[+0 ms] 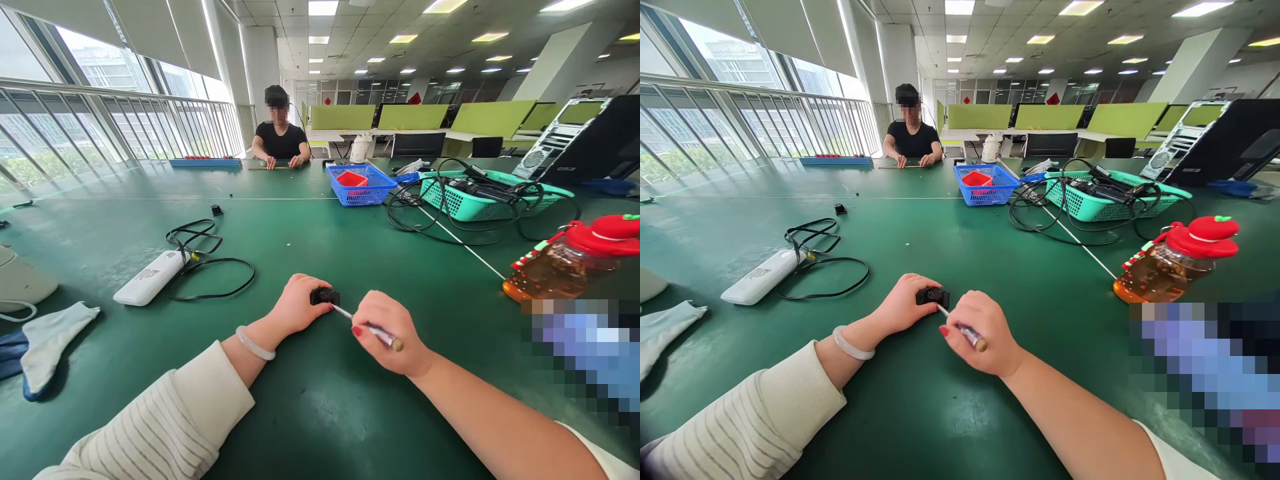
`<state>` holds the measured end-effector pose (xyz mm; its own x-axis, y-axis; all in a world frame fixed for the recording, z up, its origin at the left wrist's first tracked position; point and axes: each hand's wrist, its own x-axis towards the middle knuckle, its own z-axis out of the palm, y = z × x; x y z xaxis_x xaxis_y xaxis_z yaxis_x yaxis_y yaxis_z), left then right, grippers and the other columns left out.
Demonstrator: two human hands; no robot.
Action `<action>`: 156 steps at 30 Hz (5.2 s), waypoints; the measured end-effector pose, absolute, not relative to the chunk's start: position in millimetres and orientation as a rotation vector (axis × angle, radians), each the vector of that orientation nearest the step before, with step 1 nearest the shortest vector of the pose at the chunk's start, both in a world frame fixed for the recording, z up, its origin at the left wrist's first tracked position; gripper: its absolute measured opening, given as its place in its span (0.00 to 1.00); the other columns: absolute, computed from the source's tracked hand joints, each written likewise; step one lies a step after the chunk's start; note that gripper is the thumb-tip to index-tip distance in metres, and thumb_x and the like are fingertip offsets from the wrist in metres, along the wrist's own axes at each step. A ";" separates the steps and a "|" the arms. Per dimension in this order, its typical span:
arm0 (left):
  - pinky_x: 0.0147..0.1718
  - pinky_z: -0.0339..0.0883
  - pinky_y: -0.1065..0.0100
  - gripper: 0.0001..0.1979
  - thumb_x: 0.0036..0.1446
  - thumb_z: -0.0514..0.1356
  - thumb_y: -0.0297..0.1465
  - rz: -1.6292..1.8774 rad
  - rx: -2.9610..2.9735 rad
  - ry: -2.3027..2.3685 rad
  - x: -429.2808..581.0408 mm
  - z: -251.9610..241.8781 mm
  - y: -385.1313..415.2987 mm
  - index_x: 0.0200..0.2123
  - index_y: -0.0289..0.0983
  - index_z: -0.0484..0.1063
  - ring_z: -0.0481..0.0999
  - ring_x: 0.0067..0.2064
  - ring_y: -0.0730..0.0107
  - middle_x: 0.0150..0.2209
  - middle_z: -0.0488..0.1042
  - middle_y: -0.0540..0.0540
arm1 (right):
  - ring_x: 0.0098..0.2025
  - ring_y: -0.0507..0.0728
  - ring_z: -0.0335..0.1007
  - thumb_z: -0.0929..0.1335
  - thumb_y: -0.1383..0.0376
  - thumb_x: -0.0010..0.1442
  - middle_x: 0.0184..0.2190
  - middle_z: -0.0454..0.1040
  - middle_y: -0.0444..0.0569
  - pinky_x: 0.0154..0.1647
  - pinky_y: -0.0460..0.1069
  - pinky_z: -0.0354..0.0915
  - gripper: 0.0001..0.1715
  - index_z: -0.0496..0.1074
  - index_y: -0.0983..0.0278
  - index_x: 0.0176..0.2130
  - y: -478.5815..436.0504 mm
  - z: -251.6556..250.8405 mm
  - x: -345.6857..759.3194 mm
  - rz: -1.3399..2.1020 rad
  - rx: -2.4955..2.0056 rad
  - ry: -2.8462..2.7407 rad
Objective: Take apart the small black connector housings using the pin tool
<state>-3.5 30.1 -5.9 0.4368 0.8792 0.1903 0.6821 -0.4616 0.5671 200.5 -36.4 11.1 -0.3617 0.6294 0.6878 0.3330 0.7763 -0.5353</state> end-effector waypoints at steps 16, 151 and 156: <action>0.60 0.61 0.51 0.14 0.54 0.67 0.32 0.630 2.311 1.290 -13.3 -4.9 24.9 0.45 0.39 0.75 0.69 0.56 0.53 0.49 0.78 0.44 | 0.29 0.54 0.59 0.64 0.70 0.62 0.23 0.68 0.45 0.36 0.51 0.59 0.11 0.68 0.61 0.28 -44.2 10.4 189.2 -0.030 -0.725 -2.191; 0.62 0.61 0.50 0.18 0.53 0.66 0.37 0.557 2.342 1.306 -18.6 -4.5 22.9 0.47 0.39 0.75 0.68 0.60 0.50 0.53 0.76 0.42 | 0.23 0.51 0.57 0.66 0.51 0.62 0.20 0.63 0.42 0.24 0.47 0.55 0.21 0.68 0.61 0.24 -28.5 -1.3 196.2 0.802 -1.294 -1.586; 0.63 0.60 0.50 0.20 0.53 0.67 0.37 0.544 2.353 1.293 -18.6 -4.3 21.6 0.48 0.38 0.75 0.67 0.61 0.50 0.55 0.75 0.42 | 0.23 0.51 0.54 0.66 0.49 0.61 0.19 0.60 0.41 0.23 0.47 0.52 0.22 0.69 0.62 0.24 -28.0 1.0 194.9 0.849 -1.366 -1.531</action>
<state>-18.6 21.6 -4.3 0.4965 0.8562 0.1431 0.7008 -0.4926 0.5159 194.9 -28.0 1.0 0.0021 0.9852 0.1715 0.3765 0.1581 -0.9128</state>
